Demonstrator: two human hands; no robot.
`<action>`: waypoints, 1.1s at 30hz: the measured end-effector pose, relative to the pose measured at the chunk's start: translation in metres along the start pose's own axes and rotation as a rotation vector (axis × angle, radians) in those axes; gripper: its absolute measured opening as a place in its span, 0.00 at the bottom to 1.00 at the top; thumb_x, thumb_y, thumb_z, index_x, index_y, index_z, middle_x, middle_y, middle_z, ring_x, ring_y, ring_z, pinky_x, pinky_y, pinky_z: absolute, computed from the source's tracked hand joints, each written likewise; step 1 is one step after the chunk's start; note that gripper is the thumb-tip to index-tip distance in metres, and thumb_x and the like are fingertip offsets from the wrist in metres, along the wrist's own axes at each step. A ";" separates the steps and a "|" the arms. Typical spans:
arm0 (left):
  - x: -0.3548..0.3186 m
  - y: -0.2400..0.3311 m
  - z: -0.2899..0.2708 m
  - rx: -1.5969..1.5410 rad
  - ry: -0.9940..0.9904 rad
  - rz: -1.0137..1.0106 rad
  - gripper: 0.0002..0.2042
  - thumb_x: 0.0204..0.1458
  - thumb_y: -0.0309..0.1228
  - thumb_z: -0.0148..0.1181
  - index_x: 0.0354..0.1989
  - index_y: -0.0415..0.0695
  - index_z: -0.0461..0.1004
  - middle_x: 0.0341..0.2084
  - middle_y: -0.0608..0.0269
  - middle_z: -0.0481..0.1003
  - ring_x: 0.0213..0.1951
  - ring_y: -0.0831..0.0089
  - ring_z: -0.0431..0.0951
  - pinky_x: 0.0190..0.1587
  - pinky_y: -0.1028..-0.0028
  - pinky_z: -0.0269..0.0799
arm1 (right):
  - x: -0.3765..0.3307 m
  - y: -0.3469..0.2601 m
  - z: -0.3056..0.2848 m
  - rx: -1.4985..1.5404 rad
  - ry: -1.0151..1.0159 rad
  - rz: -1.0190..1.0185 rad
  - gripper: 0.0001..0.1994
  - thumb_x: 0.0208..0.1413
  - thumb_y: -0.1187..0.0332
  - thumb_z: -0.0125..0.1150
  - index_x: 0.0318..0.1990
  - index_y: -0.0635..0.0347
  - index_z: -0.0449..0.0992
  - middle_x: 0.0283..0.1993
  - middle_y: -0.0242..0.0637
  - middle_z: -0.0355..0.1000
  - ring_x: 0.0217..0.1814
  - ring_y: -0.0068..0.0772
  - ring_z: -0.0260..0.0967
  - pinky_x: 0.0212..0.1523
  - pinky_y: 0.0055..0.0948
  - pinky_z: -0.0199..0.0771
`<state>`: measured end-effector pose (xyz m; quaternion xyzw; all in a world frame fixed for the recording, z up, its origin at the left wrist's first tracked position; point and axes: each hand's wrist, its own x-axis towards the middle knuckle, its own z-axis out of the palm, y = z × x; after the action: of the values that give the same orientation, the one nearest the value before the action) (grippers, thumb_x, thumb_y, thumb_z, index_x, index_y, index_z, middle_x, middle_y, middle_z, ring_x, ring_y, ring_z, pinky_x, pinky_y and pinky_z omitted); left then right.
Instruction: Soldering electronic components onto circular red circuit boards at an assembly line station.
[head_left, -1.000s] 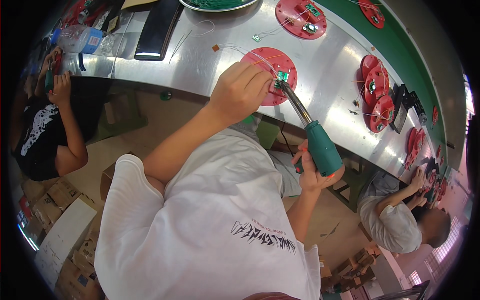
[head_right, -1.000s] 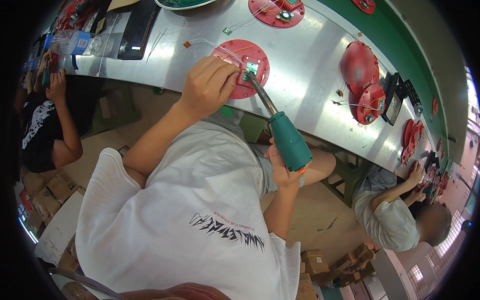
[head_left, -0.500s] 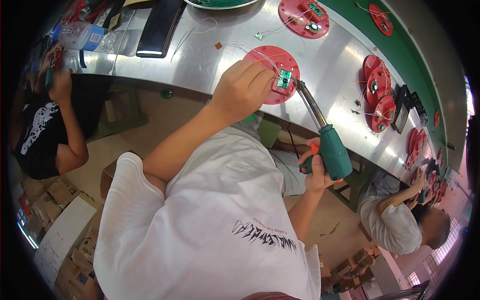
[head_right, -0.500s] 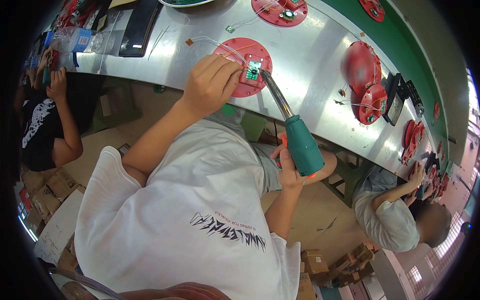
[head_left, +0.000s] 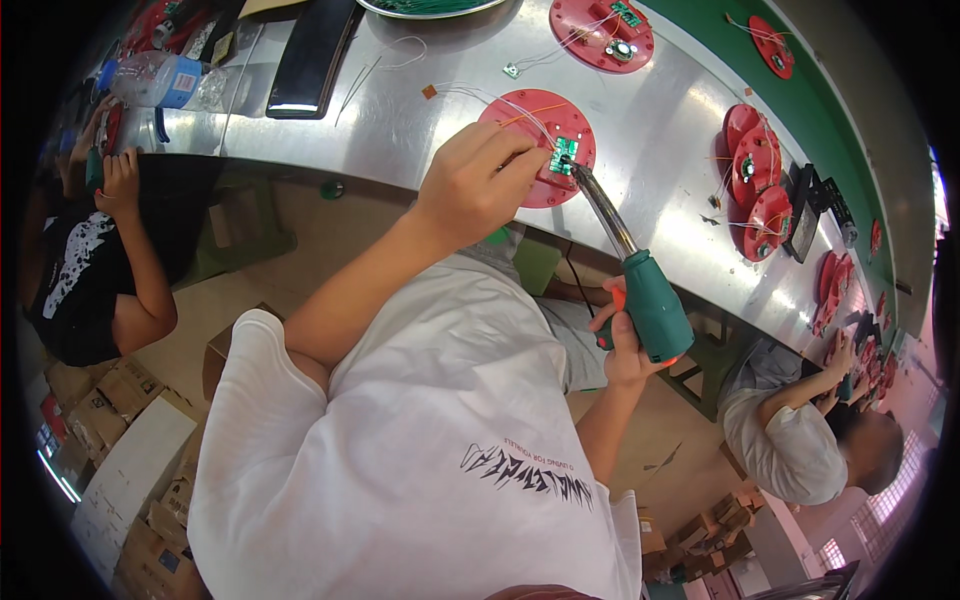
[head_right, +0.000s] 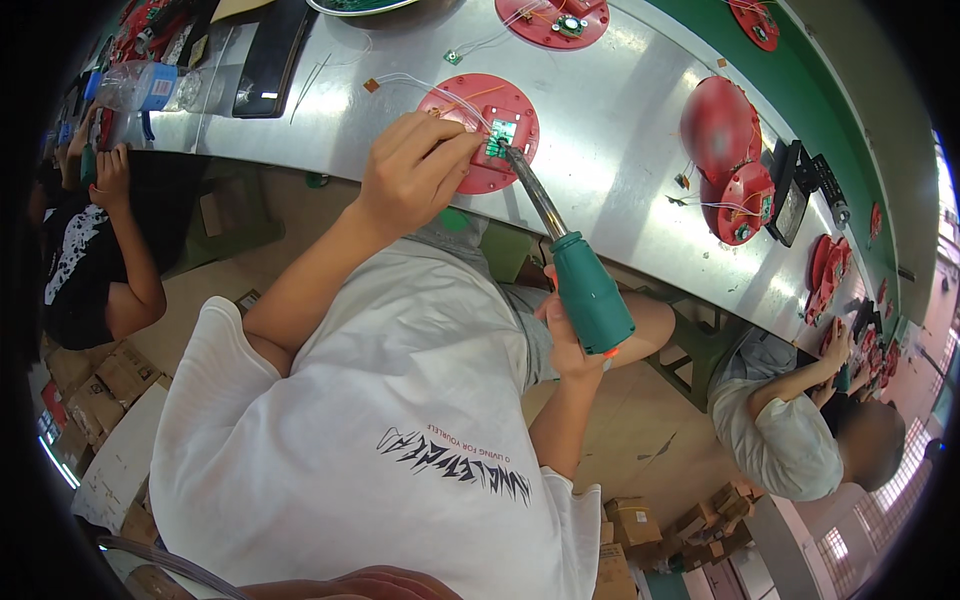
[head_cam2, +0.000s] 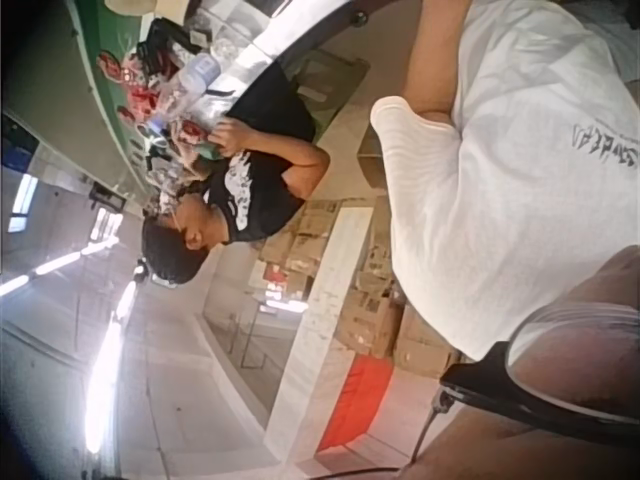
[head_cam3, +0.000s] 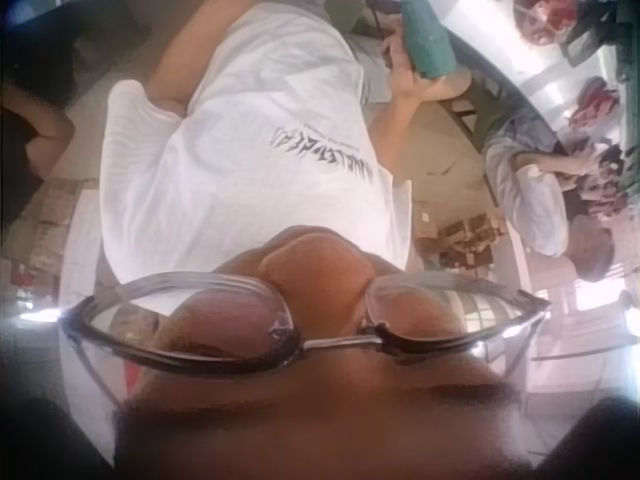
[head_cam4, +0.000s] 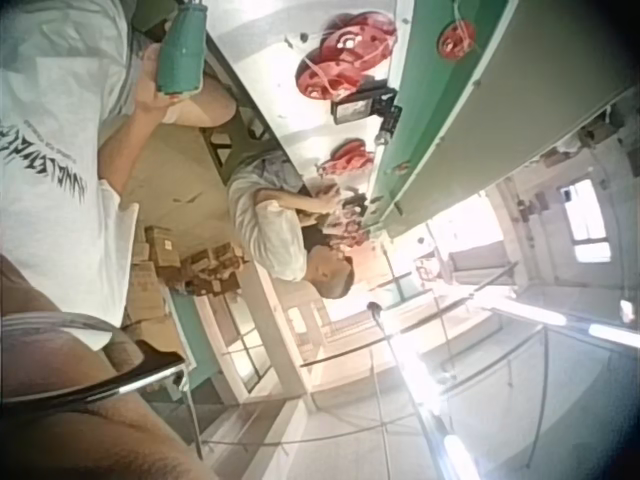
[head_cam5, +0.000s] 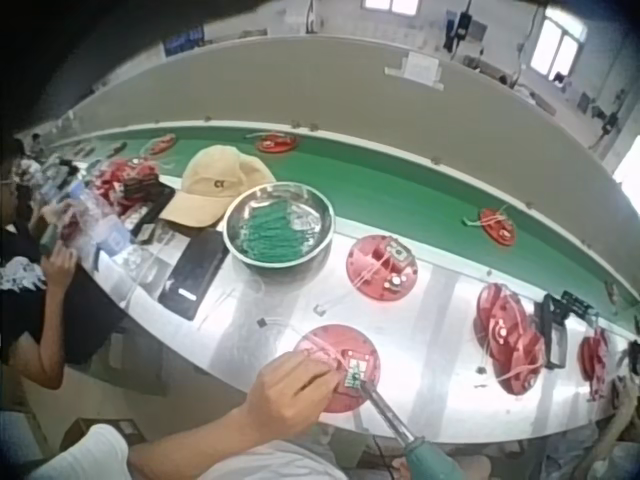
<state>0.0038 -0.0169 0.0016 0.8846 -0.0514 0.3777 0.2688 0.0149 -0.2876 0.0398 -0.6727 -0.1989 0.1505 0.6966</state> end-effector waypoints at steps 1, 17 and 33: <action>0.000 -0.001 0.001 -0.003 0.019 0.003 0.09 0.44 0.19 0.65 0.35 0.37 0.79 0.30 0.58 0.76 0.30 0.60 0.76 0.32 0.65 0.72 | 0.000 0.000 0.000 -0.009 0.002 -0.003 0.18 0.57 0.79 0.57 0.56 0.72 0.73 0.52 0.50 0.76 0.28 0.28 0.72 0.33 0.29 0.75; -0.003 -0.007 0.005 0.031 0.067 0.062 0.10 0.40 0.21 0.65 0.33 0.40 0.79 0.29 0.63 0.75 0.29 0.65 0.74 0.29 0.70 0.72 | 0.004 -0.002 0.005 0.007 0.023 0.051 0.12 0.55 0.80 0.59 0.47 0.75 0.76 0.40 0.46 0.77 0.25 0.27 0.72 0.24 0.27 0.73; 0.001 0.003 -0.006 0.031 -0.038 -0.009 0.10 0.42 0.21 0.65 0.36 0.38 0.80 0.32 0.58 0.77 0.34 0.57 0.77 0.40 0.63 0.76 | 0.028 0.008 -0.013 -0.021 0.260 -0.115 0.20 0.60 0.67 0.53 0.52 0.77 0.68 0.42 0.54 0.74 0.19 0.33 0.70 0.19 0.28 0.71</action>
<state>0.0002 -0.0161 0.0069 0.8959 -0.0466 0.3603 0.2559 0.0461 -0.2847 0.0336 -0.6814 -0.1467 0.0200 0.7168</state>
